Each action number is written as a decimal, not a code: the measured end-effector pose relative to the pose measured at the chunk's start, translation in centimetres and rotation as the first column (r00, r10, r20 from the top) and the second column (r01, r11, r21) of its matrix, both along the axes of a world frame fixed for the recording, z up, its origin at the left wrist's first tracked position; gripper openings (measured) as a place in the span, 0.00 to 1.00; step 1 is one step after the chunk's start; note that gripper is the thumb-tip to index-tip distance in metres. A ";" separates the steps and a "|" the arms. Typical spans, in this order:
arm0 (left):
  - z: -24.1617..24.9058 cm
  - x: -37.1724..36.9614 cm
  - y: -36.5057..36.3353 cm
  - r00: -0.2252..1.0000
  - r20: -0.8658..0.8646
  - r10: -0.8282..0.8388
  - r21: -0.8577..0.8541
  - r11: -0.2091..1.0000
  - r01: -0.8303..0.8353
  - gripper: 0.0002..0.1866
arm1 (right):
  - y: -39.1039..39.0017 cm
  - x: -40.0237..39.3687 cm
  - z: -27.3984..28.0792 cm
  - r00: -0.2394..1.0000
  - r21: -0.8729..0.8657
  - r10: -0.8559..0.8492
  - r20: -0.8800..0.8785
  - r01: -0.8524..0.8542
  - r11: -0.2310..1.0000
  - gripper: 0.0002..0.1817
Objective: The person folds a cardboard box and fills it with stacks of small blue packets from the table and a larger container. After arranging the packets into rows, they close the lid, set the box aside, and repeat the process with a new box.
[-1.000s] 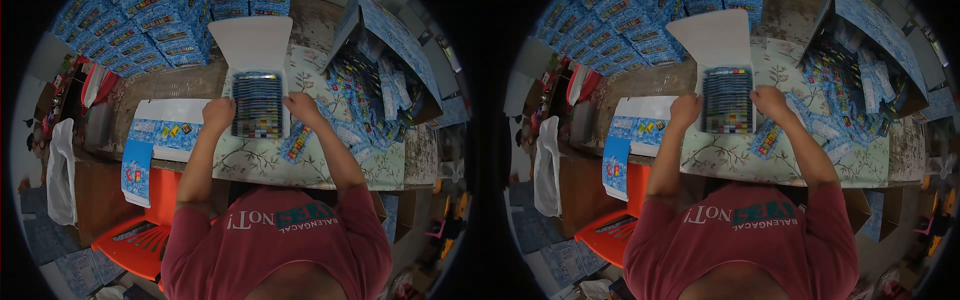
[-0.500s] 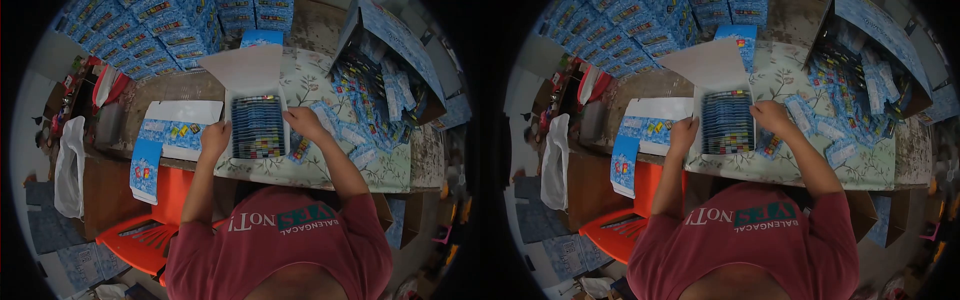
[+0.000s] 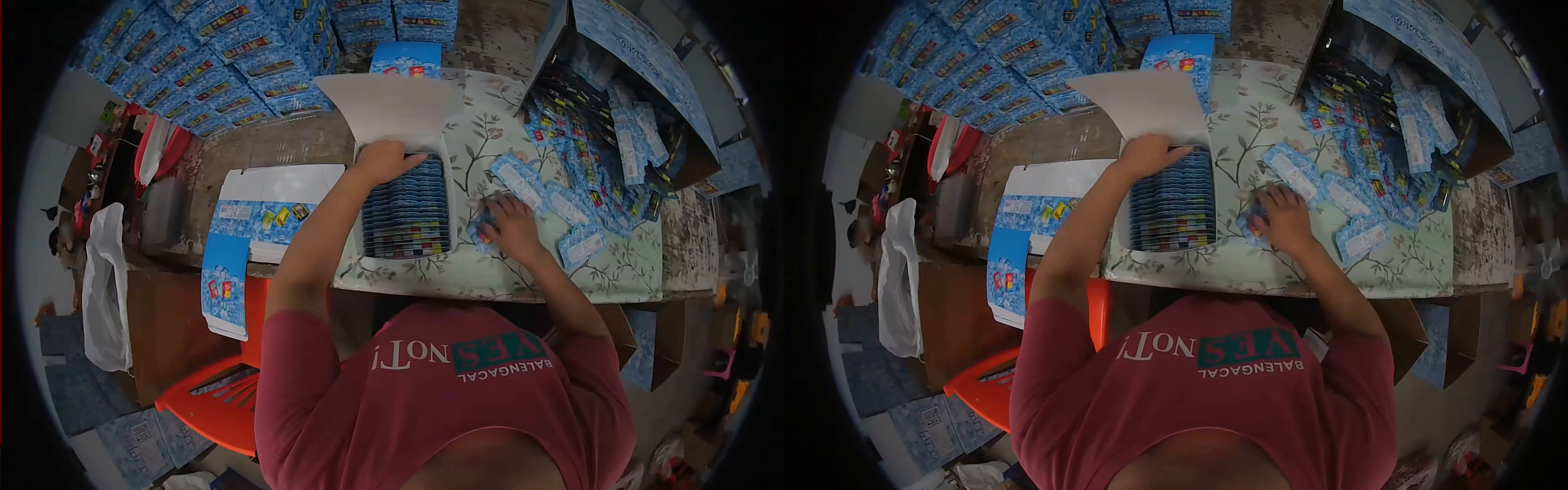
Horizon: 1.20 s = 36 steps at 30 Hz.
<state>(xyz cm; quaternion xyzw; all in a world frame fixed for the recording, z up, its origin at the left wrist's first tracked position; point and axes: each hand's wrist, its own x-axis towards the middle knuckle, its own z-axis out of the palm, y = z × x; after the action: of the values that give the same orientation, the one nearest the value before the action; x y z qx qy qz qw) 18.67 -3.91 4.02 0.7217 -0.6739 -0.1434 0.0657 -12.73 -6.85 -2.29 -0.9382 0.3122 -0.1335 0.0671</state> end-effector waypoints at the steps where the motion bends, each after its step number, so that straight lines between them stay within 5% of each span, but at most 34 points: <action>1: 0.2 0.0 -0.2 0.999 0.049 -0.012 -0.009 1.000 0.013 0.31 | -0.3 -0.8 -0.3 1.000 0.003 -0.008 -0.001 0.008 1.000 0.26; 6: 1.3 -0.1 -1.0 0.992 0.118 -0.051 0.011 0.999 0.050 0.37 | -1.5 -2.3 -0.3 0.990 -0.015 -0.132 0.043 0.133 0.991 0.24; 8: 1.8 0.1 -2.9 0.999 0.035 -0.034 0.250 0.968 0.024 0.42 | -1.7 -2.0 -0.4 0.989 -0.015 -0.136 0.053 0.137 0.990 0.23; 15: 0.6 0.4 -2.0 0.998 -0.027 -0.053 0.170 0.984 0.056 0.42 | -1.7 -2.1 -0.4 0.984 0.028 -0.139 0.109 0.137 0.990 0.21; 17: 2.0 -0.1 0.1 0.992 -0.124 0.012 -0.017 1.000 -0.015 0.39 | -1.8 -2.3 -0.4 0.985 0.031 -0.138 0.107 0.135 0.990 0.21; 21: -0.5 0.3 1.4 0.996 -0.065 0.057 0.096 0.994 -0.051 0.36 | -2.0 -2.0 -0.1 0.990 0.046 -0.117 0.079 0.114 0.992 0.22; 27: 0.7 -0.5 3.9 0.970 -0.229 0.076 -0.077 0.992 -0.096 0.34 | -3.2 -3.3 -0.5 0.965 0.179 -0.125 0.232 0.084 0.980 0.21; 29: -1.5 -0.4 5.1 0.998 -0.058 -0.027 -0.338 0.941 0.006 0.33 | -3.3 -3.1 0.6 0.957 0.258 -0.167 0.238 0.104 0.961 0.21; 33: 0.0 -1.3 5.3 1.000 -0.020 0.006 -0.284 0.959 -0.012 0.33 | -3.2 -1.7 1.5 0.956 0.344 -0.166 0.242 0.076 0.936 0.20; 36: 0.4 -2.1 5.6 0.998 0.067 -0.012 -0.452 0.891 0.042 0.30 | -3.0 -0.5 2.7 0.962 0.323 -0.146 0.230 0.067 0.944 0.20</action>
<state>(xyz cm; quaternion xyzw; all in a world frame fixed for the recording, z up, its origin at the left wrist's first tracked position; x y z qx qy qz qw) 16.58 1.71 4.46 0.6813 -0.7005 0.0393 0.2088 -13.21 -9.83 0.41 -0.8729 0.3690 -0.2034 0.2461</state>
